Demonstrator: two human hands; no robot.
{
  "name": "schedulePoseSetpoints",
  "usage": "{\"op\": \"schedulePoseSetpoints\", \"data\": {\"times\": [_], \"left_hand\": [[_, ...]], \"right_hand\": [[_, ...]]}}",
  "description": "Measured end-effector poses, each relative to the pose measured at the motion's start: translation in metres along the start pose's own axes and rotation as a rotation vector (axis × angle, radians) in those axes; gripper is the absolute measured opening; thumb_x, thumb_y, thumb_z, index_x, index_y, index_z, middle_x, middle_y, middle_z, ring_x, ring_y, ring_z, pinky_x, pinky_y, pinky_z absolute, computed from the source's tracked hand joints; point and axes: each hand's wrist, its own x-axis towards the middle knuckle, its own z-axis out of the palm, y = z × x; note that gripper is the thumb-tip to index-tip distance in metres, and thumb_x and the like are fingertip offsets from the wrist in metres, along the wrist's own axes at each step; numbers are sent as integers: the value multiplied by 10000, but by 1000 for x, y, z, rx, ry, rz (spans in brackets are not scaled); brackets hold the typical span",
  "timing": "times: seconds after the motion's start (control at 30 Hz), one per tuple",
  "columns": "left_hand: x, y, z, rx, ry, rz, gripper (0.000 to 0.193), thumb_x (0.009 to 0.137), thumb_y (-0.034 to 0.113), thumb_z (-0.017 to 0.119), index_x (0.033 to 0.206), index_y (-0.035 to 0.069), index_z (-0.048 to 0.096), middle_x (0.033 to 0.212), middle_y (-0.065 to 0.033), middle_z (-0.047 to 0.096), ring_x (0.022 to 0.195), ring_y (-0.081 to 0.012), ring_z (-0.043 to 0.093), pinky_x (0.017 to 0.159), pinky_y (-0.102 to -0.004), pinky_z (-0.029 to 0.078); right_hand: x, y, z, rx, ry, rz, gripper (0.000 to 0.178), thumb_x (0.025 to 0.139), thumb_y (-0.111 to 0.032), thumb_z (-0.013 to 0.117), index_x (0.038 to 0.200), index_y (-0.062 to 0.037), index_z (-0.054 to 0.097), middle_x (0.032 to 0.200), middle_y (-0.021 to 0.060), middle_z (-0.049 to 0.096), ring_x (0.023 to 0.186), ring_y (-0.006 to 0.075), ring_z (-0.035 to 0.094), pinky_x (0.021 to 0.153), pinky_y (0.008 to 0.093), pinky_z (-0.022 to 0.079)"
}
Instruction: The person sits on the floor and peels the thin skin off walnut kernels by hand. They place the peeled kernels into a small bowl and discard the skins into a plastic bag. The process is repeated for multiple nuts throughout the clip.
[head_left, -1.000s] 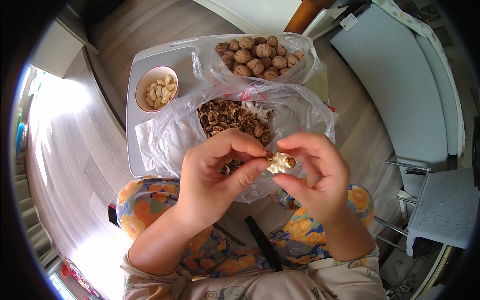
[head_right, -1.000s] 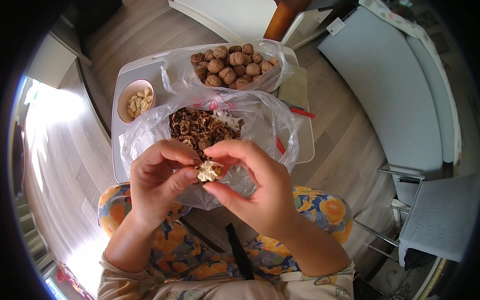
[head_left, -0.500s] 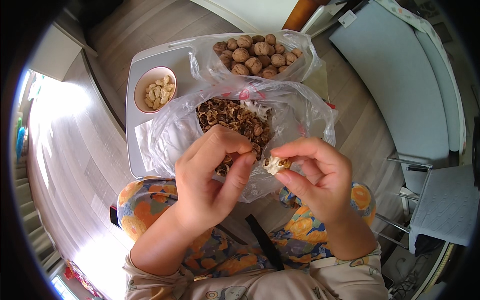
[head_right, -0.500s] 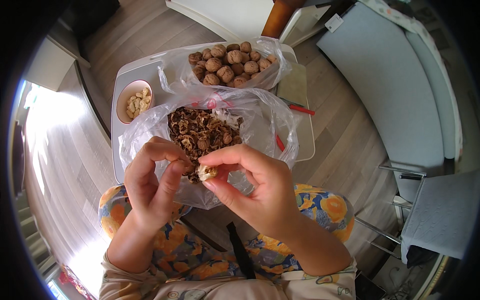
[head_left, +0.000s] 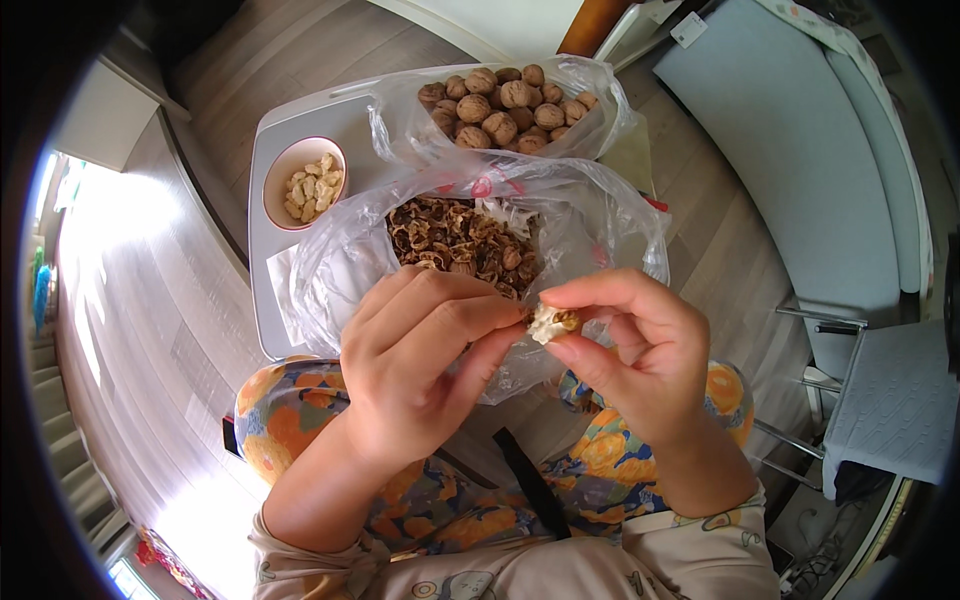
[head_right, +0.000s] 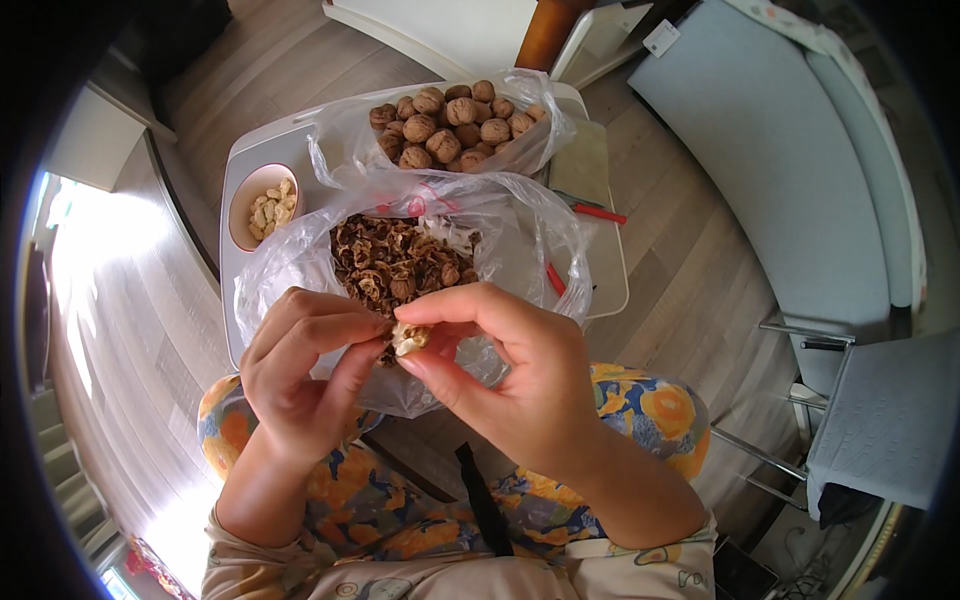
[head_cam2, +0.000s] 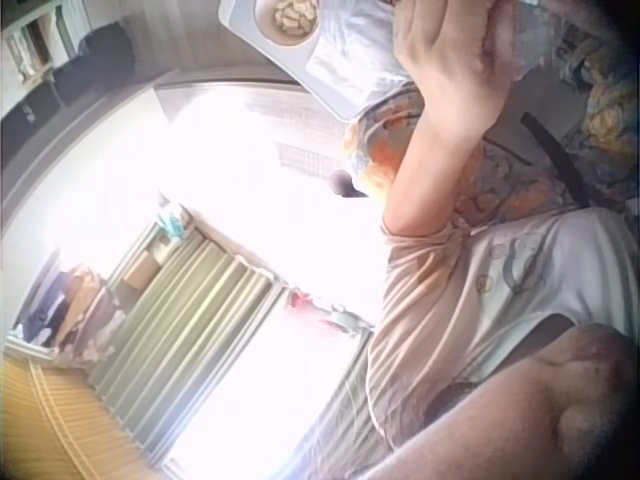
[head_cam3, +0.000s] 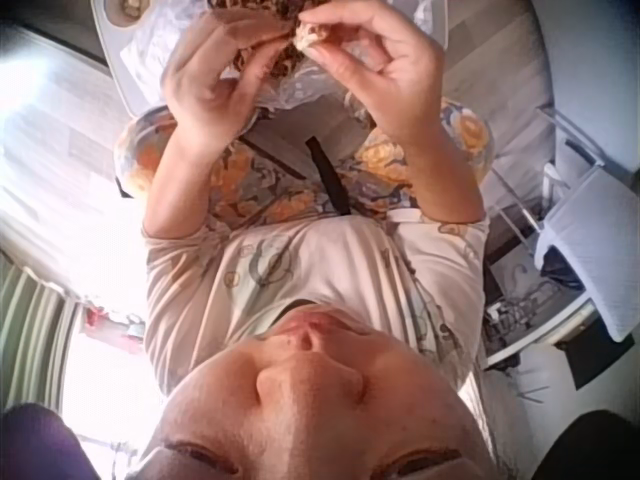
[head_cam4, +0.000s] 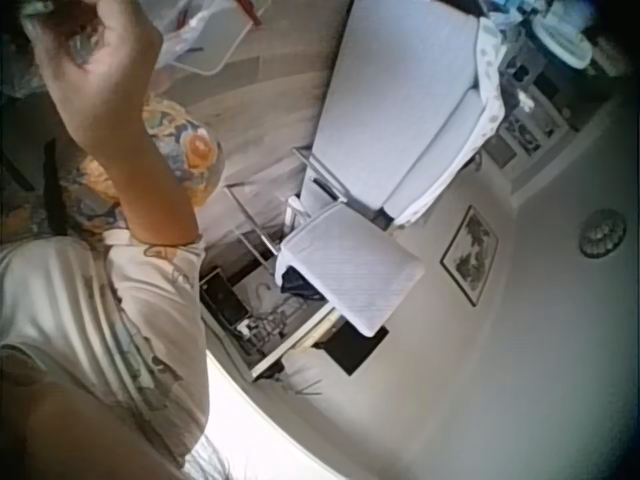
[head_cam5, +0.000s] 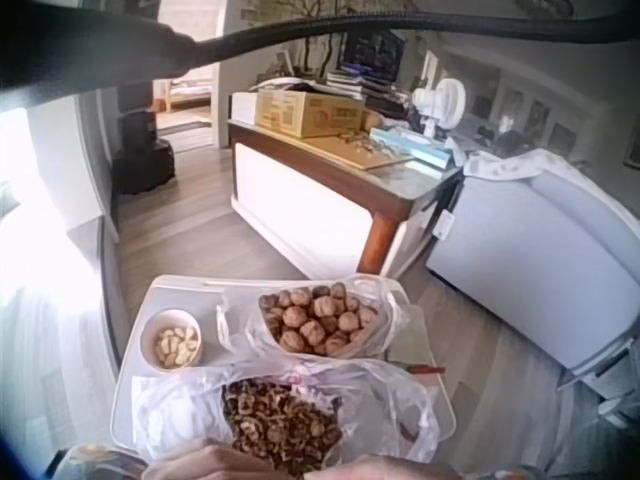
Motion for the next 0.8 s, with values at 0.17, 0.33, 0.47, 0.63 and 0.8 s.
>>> {"op": "schedulePoseSetpoints", "data": {"times": [0.17, 0.33, 0.47, 0.63, 0.8], "left_hand": [[-1, 2, 0, 26, 26, 14, 164, 590, -7, 653, 731, 29, 577, 688, -64, 547, 567, -204, 521, 492, -283, 398], [0, 1, 0, -51, 30, -59, 125, 624, -30, 625, 720, 9, 555, 684, -85, 536, 572, -220, 522, 509, -281, 411], [-2, -6, -6, -182, -34, -90, 103, 651, -41, 612, 723, -2, 549, 685, -99, 536, 602, -225, 533, 536, -282, 425], [0, 3, -2, -221, -8, -228, 105, 650, -36, 624, 727, 4, 563, 706, -96, 555, 623, -221, 542, 558, -280, 432], [1, 0, -2, -116, -52, -127, 138, 623, -20, 646, 739, 17, 581, 729, -82, 577, 618, -211, 542, 552, -279, 431]], "right_hand": [[1, -1, 1, -40, -5, 6, 223, 704, 55, 603, 923, 23, 571, 839, 68, 610, 739, 101, 579, 667, 215, 461], [1, -1, 1, -64, -38, 16, 218, 700, 54, 604, 913, 19, 576, 827, 72, 612, 730, 99, 584, 657, 219, 467], [1, -3, 1, -57, -43, 2, 225, 693, 57, 608, 912, 18, 577, 822, 74, 613, 716, 101, 586, 652, 217, 470], [1, 1, 1, -56, -5, -34, 232, 685, 60, 615, 911, 18, 578, 815, 73, 611, 696, 103, 587, 638, 216, 470], [1, 1, 1, -104, 19, -49, 235, 680, 67, 616, 906, 15, 580, 810, 73, 608, 680, 99, 581, 616, 216, 466]]}}
